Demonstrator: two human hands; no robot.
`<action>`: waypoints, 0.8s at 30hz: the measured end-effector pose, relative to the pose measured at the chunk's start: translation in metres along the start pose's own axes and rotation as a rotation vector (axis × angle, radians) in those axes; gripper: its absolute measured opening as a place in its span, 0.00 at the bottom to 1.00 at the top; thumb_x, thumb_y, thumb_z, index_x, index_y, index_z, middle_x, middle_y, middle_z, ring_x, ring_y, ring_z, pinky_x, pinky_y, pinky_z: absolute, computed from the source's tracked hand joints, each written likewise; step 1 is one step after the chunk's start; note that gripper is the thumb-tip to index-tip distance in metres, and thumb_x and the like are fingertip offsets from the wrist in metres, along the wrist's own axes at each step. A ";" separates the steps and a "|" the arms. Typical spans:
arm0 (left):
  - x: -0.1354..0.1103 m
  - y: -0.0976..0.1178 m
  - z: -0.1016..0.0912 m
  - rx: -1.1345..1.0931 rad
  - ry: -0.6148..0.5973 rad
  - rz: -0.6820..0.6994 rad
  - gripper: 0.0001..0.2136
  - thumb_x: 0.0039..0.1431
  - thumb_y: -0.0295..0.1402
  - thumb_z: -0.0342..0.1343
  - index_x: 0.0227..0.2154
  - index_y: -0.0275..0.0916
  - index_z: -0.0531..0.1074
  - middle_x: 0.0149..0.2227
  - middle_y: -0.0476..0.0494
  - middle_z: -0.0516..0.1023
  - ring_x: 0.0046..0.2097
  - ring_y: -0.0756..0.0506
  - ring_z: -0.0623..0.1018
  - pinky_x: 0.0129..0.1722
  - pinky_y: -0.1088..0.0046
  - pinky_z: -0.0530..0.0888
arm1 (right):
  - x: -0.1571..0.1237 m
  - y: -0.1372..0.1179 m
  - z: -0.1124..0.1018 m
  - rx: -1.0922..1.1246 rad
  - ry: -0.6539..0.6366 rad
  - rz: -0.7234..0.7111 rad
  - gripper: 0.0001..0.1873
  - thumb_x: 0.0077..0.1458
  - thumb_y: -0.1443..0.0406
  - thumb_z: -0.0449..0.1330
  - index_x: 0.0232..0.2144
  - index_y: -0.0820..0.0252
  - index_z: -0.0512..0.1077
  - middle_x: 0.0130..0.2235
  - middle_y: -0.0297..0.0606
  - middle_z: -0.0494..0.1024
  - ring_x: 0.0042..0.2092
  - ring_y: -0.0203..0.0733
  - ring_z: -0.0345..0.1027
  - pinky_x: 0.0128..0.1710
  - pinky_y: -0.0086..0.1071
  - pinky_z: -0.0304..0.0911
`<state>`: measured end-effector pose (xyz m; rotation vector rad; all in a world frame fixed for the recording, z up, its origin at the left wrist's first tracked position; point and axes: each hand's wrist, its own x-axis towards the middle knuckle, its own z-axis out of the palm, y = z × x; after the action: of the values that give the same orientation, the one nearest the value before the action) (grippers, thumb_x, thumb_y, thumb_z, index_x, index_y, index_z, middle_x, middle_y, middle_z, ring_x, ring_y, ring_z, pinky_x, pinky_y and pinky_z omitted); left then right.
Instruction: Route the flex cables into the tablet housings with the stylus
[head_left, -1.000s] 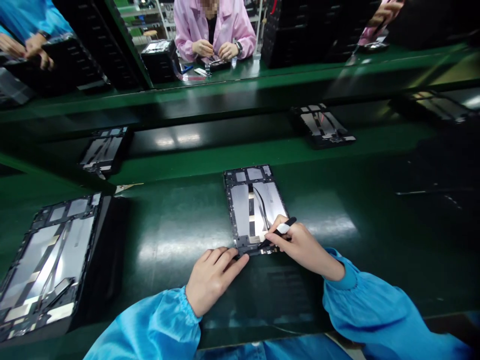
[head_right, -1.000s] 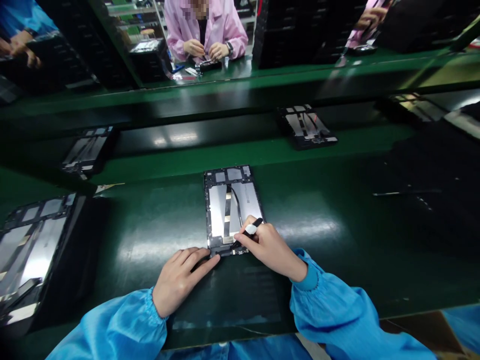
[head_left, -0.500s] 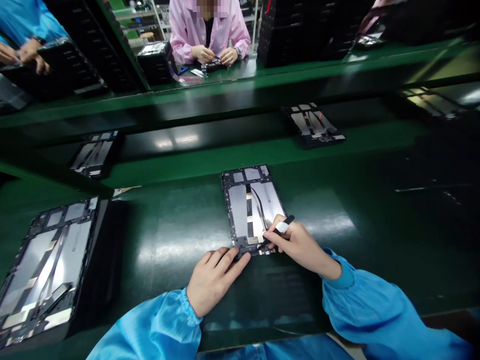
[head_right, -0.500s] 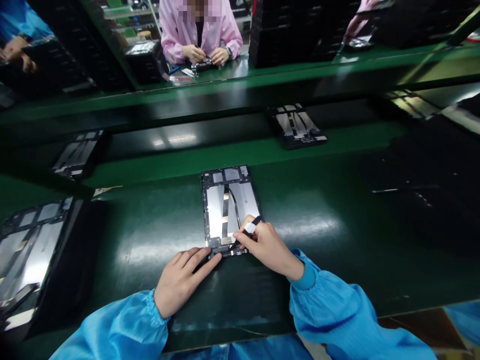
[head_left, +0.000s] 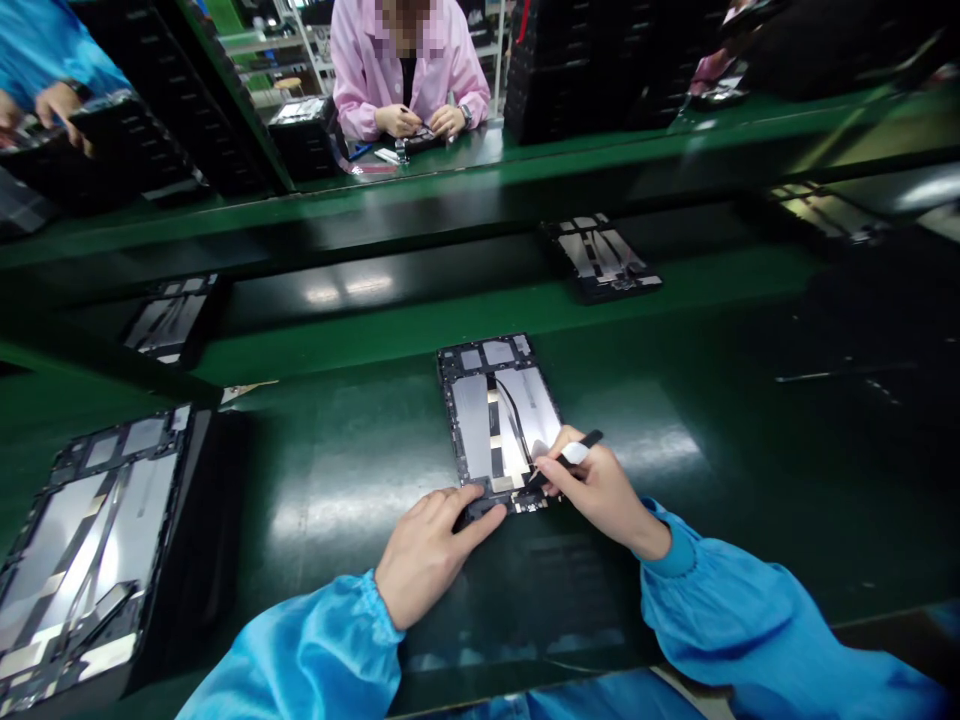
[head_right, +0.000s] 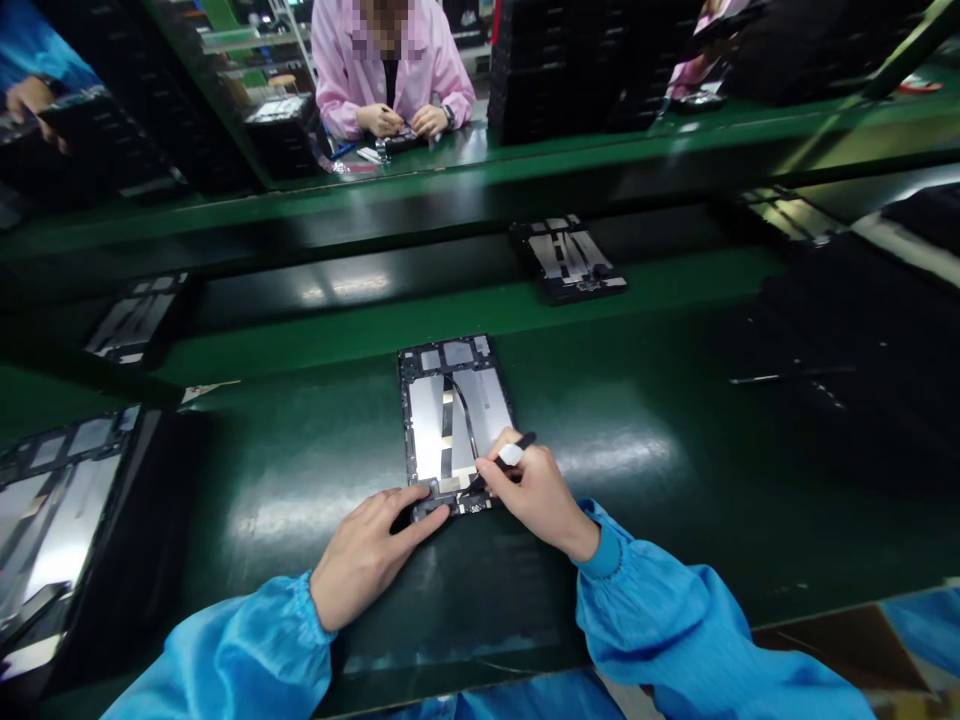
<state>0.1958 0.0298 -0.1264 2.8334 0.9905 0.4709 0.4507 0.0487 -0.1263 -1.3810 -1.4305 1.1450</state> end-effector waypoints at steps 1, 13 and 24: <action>-0.002 -0.004 -0.001 -0.042 0.026 0.029 0.17 0.68 0.26 0.44 0.57 0.44 0.66 0.55 0.38 0.70 0.50 0.43 0.72 0.45 0.63 0.75 | 0.000 0.004 0.000 0.036 0.121 -0.007 0.19 0.59 0.48 0.59 0.27 0.54 0.66 0.28 0.36 0.73 0.32 0.47 0.72 0.35 0.38 0.70; 0.083 -0.068 0.023 0.445 0.307 0.072 0.15 0.66 0.27 0.48 0.51 0.42 0.74 0.37 0.43 0.75 0.35 0.46 0.75 0.33 0.72 0.72 | 0.058 -0.023 0.001 0.274 0.514 -0.247 0.25 0.59 0.43 0.55 0.30 0.55 0.75 0.38 0.43 0.79 0.43 0.51 0.74 0.46 0.42 0.70; 0.131 -0.185 -0.021 0.581 0.593 -0.130 0.32 0.61 0.22 0.44 0.65 0.57 0.54 0.40 0.42 0.81 0.39 0.36 0.82 0.32 0.62 0.81 | 0.125 -0.238 -0.233 0.356 0.910 -0.420 0.30 0.57 0.37 0.50 0.31 0.58 0.66 0.19 0.26 0.60 0.15 0.29 0.43 0.11 0.26 0.44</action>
<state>0.1764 0.2560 -0.1098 3.1435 1.6292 1.2347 0.6091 0.1922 0.1578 -1.0493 -0.7423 0.3628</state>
